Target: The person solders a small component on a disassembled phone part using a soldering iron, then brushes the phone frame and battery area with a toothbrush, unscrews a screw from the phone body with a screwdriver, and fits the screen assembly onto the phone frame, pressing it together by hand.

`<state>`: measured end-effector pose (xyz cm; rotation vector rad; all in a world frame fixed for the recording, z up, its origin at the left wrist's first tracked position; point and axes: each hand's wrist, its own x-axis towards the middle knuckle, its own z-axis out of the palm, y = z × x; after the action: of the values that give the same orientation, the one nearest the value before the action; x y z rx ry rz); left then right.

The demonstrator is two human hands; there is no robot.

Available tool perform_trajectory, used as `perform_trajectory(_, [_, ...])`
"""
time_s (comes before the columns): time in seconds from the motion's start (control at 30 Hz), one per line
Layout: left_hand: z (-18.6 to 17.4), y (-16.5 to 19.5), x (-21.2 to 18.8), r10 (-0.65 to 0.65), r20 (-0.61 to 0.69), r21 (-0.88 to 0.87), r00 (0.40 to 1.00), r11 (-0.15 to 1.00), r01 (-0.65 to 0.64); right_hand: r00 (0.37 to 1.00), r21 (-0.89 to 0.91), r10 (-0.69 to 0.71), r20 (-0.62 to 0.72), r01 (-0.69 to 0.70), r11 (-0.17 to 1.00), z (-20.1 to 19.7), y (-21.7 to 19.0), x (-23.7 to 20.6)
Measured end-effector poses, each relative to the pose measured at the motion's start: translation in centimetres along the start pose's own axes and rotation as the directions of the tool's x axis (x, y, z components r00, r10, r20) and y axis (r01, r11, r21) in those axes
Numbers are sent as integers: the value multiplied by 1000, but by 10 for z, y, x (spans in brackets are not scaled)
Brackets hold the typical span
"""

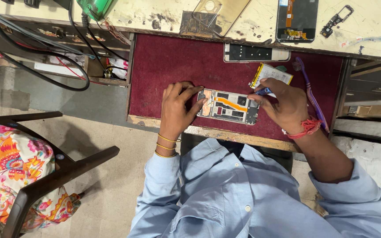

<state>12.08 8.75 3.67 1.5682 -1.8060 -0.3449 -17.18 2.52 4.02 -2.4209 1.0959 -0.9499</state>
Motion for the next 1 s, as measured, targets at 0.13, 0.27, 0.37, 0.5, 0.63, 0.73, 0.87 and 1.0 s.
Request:
perform_trajectory(0.13, [0,-1,0,3,1,6,1000,1000,-3,999,42,4,32,-5,999,-1,0,2])
perform_trajectory(0.27, [1,-1,-1,2,-2,2,1000,1000,-2,995,194,59,86,-75,978,0,2,1])
perform_trajectory(0.37, [1,0,-1,5,-10,11,1000,1000,-5,993,183,59,106,-78,980,2,3,-1])
perform_trajectory(0.5, [1,1,-1,3,-12,-6,1000,1000,-3,991,155,76,110,-93,983,2,2,0])
perform_trajectory(0.63, [1,1,-1,5,-9,2,1000,1000,-5,993,108,65,100,-76,991,1,0,1])
perform_trajectory(0.73, [1,1,-1,0,-5,3,1000,1000,0,989,141,101,108,-116,983,1,0,0])
perform_trajectory(0.87, [1,0,-1,1,-1,5,1000,1000,-1,988,248,106,112,-131,960,1,4,-2])
perform_trajectory(1.0, [1,0,-1,-7,2,-2,1000,1000,7,997,90,-67,-23,69,994,1,10,-1])
